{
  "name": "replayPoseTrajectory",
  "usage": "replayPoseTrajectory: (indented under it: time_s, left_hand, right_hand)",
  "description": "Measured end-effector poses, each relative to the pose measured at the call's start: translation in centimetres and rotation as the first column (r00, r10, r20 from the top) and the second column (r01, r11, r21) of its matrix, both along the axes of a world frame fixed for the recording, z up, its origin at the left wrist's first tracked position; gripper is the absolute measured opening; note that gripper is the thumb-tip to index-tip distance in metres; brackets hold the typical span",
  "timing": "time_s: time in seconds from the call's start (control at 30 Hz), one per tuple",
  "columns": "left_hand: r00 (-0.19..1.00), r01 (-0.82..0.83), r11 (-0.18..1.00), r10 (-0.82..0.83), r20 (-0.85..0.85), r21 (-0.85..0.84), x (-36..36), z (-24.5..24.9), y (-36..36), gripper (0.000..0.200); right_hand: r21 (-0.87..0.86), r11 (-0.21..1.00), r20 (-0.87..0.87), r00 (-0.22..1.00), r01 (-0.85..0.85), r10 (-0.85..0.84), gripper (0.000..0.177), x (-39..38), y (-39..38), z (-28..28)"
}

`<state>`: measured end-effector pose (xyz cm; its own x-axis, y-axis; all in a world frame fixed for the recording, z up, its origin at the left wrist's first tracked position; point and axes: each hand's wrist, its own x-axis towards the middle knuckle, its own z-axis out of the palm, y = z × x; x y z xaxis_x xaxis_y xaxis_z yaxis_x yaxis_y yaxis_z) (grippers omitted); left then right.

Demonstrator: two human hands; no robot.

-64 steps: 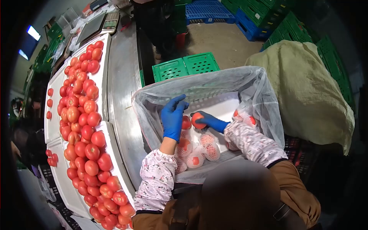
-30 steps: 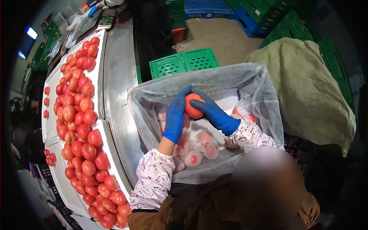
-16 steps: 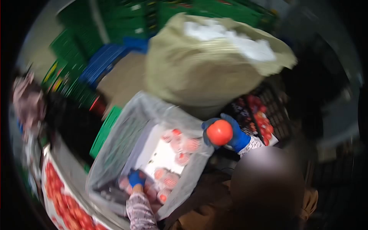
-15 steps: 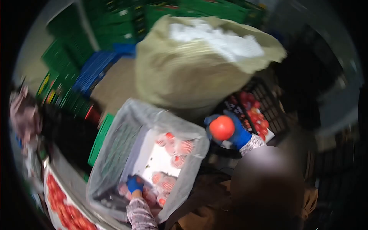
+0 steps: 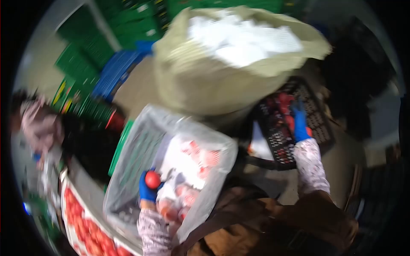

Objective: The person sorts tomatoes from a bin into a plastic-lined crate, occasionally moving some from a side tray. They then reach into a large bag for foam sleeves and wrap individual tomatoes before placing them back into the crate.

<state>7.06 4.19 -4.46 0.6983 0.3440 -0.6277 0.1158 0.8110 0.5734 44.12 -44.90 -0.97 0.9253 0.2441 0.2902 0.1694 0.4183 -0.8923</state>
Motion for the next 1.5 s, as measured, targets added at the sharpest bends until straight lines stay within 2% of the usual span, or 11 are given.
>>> replayPoseTrajectory:
  time_s: [0.03, 0.2, 0.37, 0.5, 0.7, 0.93, 1.03, 1.13, 1.17, 1.37, 1.5]
  left_hand:
    - [0.999, -0.020, 0.997, 0.023, 0.044, -0.073, 0.0, 1.6, -0.4, 0.043]
    - [0.960, -0.084, 0.981, 0.126, 0.249, -0.172, -2.3, 6.0, -2.6, 0.046]
    - [0.865, -0.114, 0.842, 0.345, 0.364, -0.527, -4.8, 8.4, -3.9, 0.052]
    - [0.868, -0.302, 0.919, 0.375, 0.324, -0.255, -7.4, 7.8, -3.4, 0.051]
    - [0.846, -0.437, 0.895, 0.441, 0.300, -0.082, -7.9, 9.2, -1.7, 0.045]
    - [0.786, -0.607, 0.762, 0.534, 0.311, 0.225, -9.3, 9.9, 0.2, 0.042]
    - [0.580, -0.787, 0.616, 0.723, 0.376, 0.029, -10.2, 9.9, 1.1, 0.046]
    - [0.625, -0.722, 0.680, 0.721, 0.299, -0.128, -10.2, 9.9, 1.4, 0.057]
    - [0.624, -0.723, 0.679, 0.721, 0.299, -0.127, -10.3, 9.6, 1.4, 0.057]
    - [0.679, -0.567, 0.786, 0.615, 0.400, -0.246, -10.7, 8.4, 1.4, 0.049]
    - [0.637, -0.581, 0.748, 0.664, 0.392, -0.323, -11.0, 7.7, 1.7, 0.047]
  right_hand:
    - [-0.245, 0.942, -0.156, 0.949, 0.231, -0.273, 0.051, -4.1, 6.3, 7.1]
    - [-0.256, 0.887, -0.143, 0.922, -0.385, 0.359, 0.028, -10.5, 18.1, 12.5]
    - [-0.487, 0.475, -0.034, 0.560, -0.733, 0.828, 0.026, -17.3, 29.3, 13.2]
    - [-0.583, 0.294, 0.104, 0.290, -0.757, 0.951, 0.030, -22.4, 36.1, 11.0]
    - [-0.604, 0.373, 0.176, 0.338, -0.705, 0.924, 0.038, -29.3, 42.2, 6.3]
    - [-0.393, 0.268, -0.325, 0.405, -0.880, 0.854, 0.024, -29.8, 45.5, 1.4]
    - [-0.796, -0.174, -0.260, 0.068, -0.580, 0.963, 0.036, -32.7, 41.8, -4.8]
    - [-0.932, -0.067, 0.058, -0.329, -0.357, 0.942, 0.048, -37.0, 40.0, -5.7]
    - [-0.903, 0.243, 0.393, -0.449, -0.355, 0.803, 0.050, -38.3, 39.9, -7.1]
    - [-0.989, -0.104, -0.043, -0.456, -0.110, 0.889, 0.055, -37.0, 41.3, -5.4]
    - [-0.793, -0.288, -0.378, 0.062, -0.537, 0.924, 0.055, -30.4, 41.4, -8.8]
